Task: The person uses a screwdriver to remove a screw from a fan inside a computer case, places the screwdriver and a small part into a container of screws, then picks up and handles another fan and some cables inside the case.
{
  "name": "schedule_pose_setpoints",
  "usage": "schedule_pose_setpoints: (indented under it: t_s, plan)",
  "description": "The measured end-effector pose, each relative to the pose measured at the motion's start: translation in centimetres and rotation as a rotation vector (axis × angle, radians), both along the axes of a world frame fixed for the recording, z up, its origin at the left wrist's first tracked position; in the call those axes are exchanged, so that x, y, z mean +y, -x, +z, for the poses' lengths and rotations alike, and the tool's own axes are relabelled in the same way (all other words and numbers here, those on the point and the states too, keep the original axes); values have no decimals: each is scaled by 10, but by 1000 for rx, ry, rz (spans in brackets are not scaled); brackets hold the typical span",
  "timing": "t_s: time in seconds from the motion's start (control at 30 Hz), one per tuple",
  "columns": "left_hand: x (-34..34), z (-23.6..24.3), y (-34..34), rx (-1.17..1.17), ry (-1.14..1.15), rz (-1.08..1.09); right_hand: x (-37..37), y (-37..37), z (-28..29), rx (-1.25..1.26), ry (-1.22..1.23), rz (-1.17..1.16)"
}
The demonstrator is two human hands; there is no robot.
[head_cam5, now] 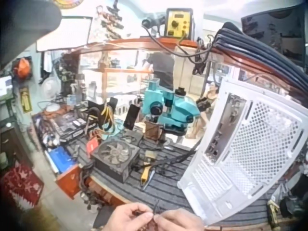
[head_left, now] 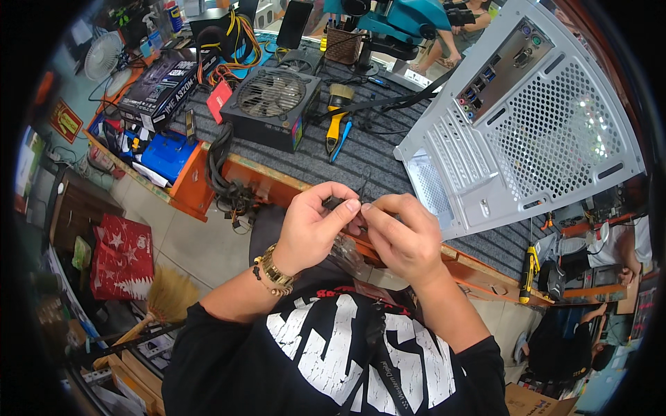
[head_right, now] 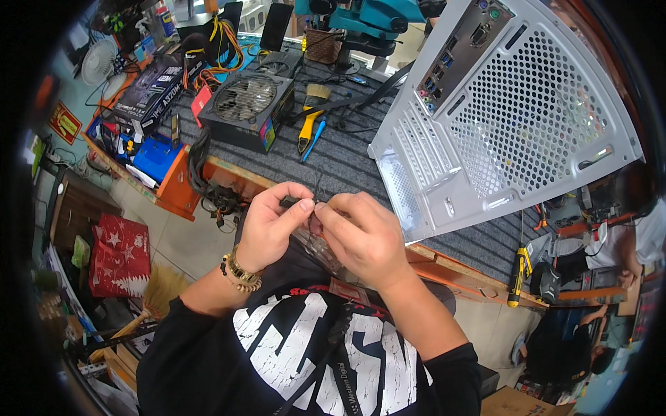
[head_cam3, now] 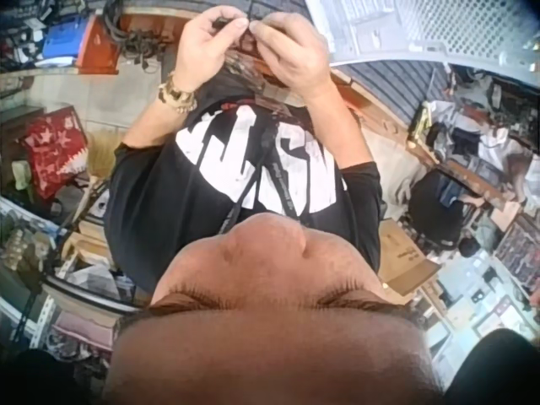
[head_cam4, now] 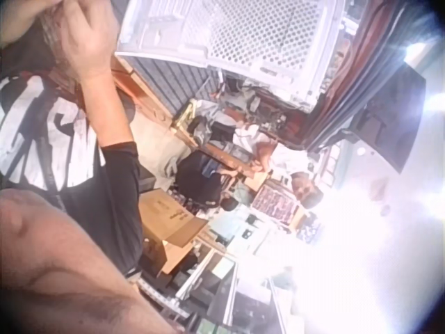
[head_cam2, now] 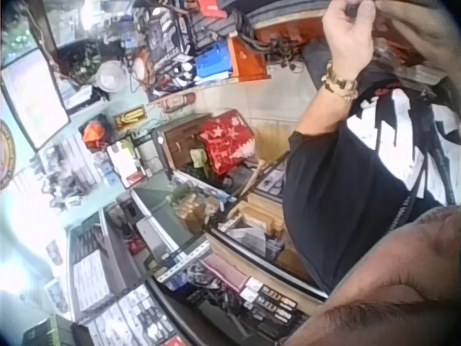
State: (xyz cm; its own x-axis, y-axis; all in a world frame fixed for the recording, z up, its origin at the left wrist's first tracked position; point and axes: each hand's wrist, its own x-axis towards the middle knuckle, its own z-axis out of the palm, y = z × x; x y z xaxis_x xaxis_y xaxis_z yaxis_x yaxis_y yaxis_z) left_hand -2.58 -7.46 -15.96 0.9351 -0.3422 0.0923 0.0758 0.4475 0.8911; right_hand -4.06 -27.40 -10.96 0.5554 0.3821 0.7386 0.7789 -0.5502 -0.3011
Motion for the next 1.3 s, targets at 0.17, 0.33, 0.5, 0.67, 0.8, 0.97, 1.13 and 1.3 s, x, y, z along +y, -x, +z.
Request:
schedule_pose_setpoints:
  t_s: [0.17, 0.33, 0.5, 0.67, 0.8, 0.97, 1.13, 1.3]
  plan:
    - [-4, -2, 3, -62, 7, 64, -7, 6, -8, 852, -533, 124]
    - [-4, -3, 1, -162, -43, 78, -7, 2, -13, 1061, -653, 99]
    - [-3, -1, 4, -84, -111, 46, -4, 1, -8, 145, 1, -127]
    - [-8, -9, 3, -197, -116, 130, 2, 4, -2, 1170, -707, -98]
    - [-11, -16, 2, -235, -109, 129, -7, 1, -11, 1368, -934, -5]
    - [-11, -13, 4, -288, -143, 135, -14, 0, -14, 1485, -1039, 82]
    - [-8, -7, 2, -292, -231, 134, -12, 4, -11, 1411, -999, 47]
    - [-8, 4, 3, -226, -257, 115, -3, 11, -23, 902, -727, -18]
